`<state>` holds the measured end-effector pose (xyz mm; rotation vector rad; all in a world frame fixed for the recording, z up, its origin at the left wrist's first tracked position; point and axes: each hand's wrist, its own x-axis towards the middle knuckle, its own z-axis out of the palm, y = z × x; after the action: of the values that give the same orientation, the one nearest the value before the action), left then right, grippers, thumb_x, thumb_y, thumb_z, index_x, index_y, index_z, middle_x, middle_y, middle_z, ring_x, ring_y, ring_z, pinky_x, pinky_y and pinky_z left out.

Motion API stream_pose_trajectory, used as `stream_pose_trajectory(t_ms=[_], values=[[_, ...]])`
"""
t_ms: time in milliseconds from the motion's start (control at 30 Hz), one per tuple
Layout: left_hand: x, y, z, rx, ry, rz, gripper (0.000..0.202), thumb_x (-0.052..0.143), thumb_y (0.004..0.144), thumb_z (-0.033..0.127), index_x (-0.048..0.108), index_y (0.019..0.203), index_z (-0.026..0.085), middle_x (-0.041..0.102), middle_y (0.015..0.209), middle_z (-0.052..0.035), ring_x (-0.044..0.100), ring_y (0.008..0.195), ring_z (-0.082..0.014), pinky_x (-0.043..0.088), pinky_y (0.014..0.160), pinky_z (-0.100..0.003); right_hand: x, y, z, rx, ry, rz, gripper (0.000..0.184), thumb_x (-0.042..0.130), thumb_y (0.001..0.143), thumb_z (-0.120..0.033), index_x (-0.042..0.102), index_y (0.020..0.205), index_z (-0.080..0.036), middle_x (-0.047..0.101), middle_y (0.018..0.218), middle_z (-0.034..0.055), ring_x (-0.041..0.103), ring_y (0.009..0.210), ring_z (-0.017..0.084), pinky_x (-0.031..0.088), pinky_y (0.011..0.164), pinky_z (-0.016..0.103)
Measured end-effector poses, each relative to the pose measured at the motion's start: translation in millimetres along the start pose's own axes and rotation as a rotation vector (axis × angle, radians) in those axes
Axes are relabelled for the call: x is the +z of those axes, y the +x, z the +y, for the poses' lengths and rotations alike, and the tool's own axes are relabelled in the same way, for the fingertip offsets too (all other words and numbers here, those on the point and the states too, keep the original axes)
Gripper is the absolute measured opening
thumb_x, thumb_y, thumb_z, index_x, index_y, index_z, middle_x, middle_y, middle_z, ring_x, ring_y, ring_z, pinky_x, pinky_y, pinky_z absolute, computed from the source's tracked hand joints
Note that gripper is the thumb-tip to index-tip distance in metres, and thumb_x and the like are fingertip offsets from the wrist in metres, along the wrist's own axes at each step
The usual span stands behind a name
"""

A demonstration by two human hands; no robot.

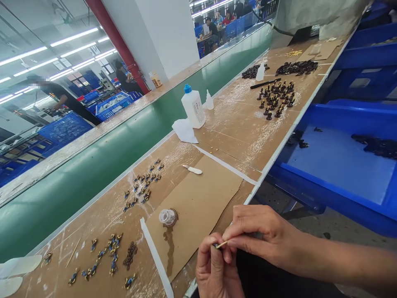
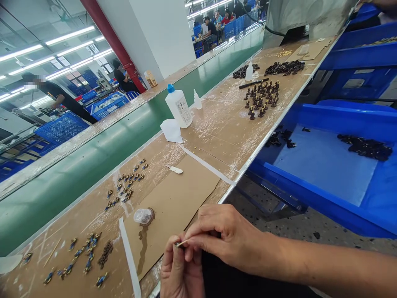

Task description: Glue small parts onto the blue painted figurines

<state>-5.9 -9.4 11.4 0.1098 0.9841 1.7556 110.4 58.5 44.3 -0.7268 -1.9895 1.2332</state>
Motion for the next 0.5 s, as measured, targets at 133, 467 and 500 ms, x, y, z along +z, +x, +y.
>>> stream_pose_trajectory(t_ms=[133,467,500], values=[[1.5,-0.3,-0.9,0.017,0.018,0.000,0.023,0.085,0.052,0.031,0.072,0.070,0.023,0.065,0.066,0.0048,0.052,0.050,-0.0001,0.051,0.063,-0.012,-6.7,0.0,-2.7,-0.082,-0.126,0.013,0.018,0.056,0.087,-0.025,0.072,0.085,-0.018,0.059,0.068,0.0034,0.053,0.070,0.009,0.041,0.066,0.019],[-3.0,2.8,-4.8,0.034,0.092,0.059,0.027,0.087,0.048,0.032,0.072,0.068,0.021,0.067,0.065,0.0018,0.055,0.050,-0.0029,0.052,0.062,-0.015,-15.2,-0.4,-7.3,-0.067,-0.255,-0.050,0.018,0.053,0.089,-0.021,0.070,0.082,-0.018,0.051,0.066,0.0018,0.047,0.068,0.009,0.036,0.062,0.020],[-4.6,3.1,-6.7,0.054,0.113,0.072,0.027,0.086,0.048,0.032,0.072,0.068,0.021,0.067,0.065,0.0015,0.056,0.051,-0.0035,0.052,0.061,-0.015,-15.9,-0.9,-7.7,-0.071,-0.272,-0.068,0.019,0.053,0.089,-0.020,0.070,0.081,-0.018,0.050,0.067,0.0016,0.046,0.068,0.009,0.035,0.063,0.021]])
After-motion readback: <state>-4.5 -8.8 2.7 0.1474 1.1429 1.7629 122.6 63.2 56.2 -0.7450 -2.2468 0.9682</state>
